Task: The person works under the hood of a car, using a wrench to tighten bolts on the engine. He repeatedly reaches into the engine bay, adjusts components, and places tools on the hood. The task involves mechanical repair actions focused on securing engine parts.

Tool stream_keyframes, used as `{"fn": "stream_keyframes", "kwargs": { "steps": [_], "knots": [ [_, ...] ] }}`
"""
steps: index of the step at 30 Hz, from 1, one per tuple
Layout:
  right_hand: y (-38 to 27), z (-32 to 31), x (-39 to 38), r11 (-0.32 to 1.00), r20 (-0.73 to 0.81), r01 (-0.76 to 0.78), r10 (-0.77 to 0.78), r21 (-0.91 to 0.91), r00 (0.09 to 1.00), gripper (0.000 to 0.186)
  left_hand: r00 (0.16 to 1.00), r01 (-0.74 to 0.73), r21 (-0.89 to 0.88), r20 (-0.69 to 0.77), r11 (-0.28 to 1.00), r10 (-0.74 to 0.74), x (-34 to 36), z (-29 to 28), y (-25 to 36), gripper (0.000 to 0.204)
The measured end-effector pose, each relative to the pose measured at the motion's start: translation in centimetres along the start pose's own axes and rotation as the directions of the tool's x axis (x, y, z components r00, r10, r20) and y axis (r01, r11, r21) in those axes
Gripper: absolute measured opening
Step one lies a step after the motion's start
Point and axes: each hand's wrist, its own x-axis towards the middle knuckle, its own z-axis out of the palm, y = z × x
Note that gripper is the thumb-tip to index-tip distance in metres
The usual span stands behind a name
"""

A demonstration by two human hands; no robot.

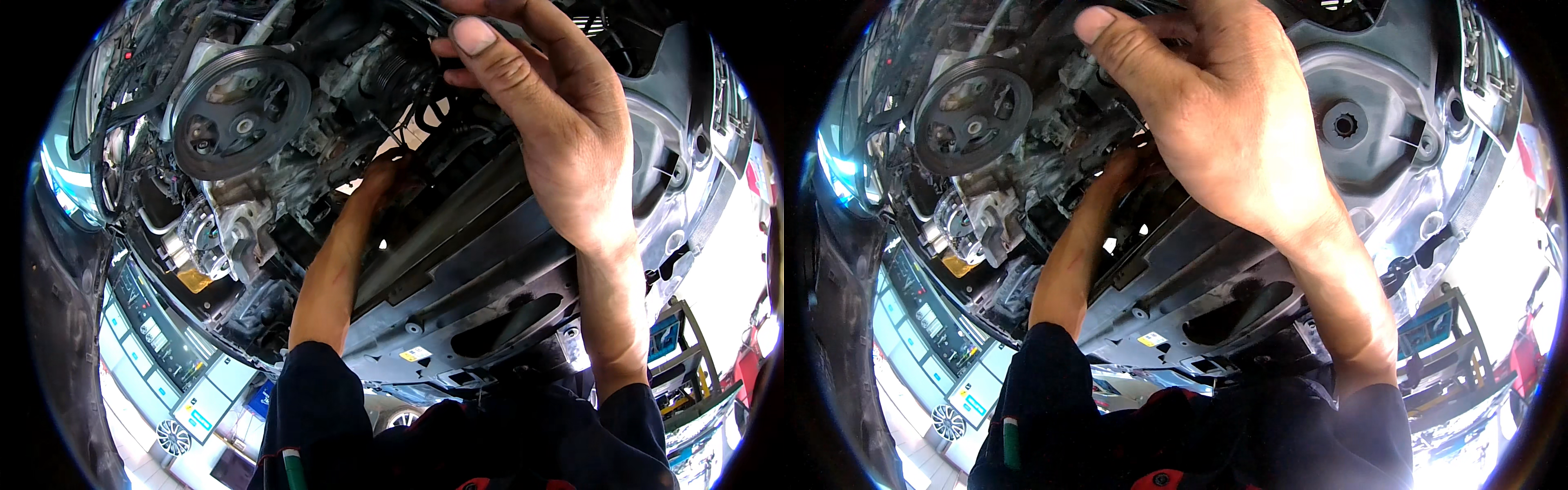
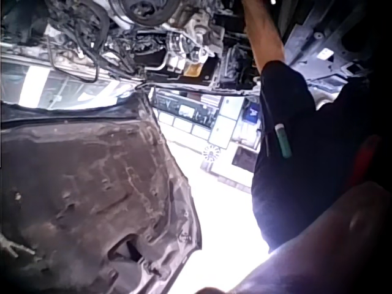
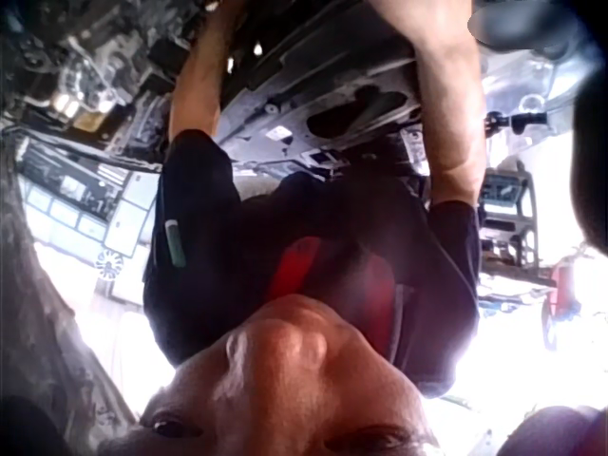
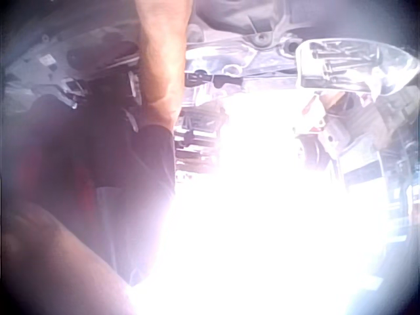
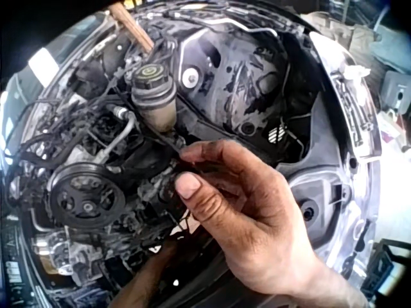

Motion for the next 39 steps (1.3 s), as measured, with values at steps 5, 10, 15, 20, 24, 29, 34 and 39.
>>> {"fn": "stream_keyframes", "kwargs": {
  "steps": [5, 10, 15, 20, 24, 29, 34, 39],
  "knots": [
    [-6.2, -0.1, 4.0, 0.794, 0.113, 0.560, -0.550, -0.235, 0.828, 0.027, 0.997, -0.032, -0.007, -0.069, 0.999, 0.032, 0.1, 1.0, -0.2, 0.038],
    [-14.7, -0.6, 11.5, -0.262, 0.443, 0.732, -0.894, -0.629, 0.061, 0.023, 0.994, -0.013, -0.028, -0.113, 1.000, 0.010, 0.4, 1.8, 0.3, 0.032],
    [-14.7, 1.8, 14.9, -0.639, 0.611, -0.078, -0.759, -0.765, 0.227, 0.014, 0.999, 0.038, -0.242, 0.029, 0.970, -0.032, 0.7, 0.1, -0.1, 0.031],
    [-19.6, 1.4, 24.5, -0.809, -0.030, -0.375, -0.407, -0.453, 0.913, 0.037, 0.997, -0.057, -0.141, 0.044, 0.988, 0.064, 1.0, -0.8, -0.4, 0.031],
    [-19.8, -3.7, 31.4, -0.316, -0.428, -0.569, -0.416, -0.759, 0.802, 0.029, 0.997, -0.074, 0.045, -0.014, 0.996, 0.075, 1.6, 0.0, 0.5, 0.037],
    [-19.8, -8.0, 34.9, 0.216, -0.381, -0.327, -0.299, -0.920, 0.875, 0.017, 0.996, -0.073, 0.127, -0.044, 0.989, 0.080, 1.8, -0.6, -0.1, 0.035],
    [-20.5, -8.7, 35.2, 0.393, -0.408, -0.292, -0.252, -0.872, 0.877, 0.009, 0.983, -0.184, 0.011, -0.001, 0.983, 0.184, 2.7, -0.8, -0.9, 0.039],
    [-19.9, -8.8, 36.2, 0.235, -0.277, -0.228, -0.200, -0.945, 0.940, 0.012, 0.938, -0.137, 0.547, -0.198, 0.826, 0.286, 3.9, -0.5, -1.3, 0.068]
  ]
}}
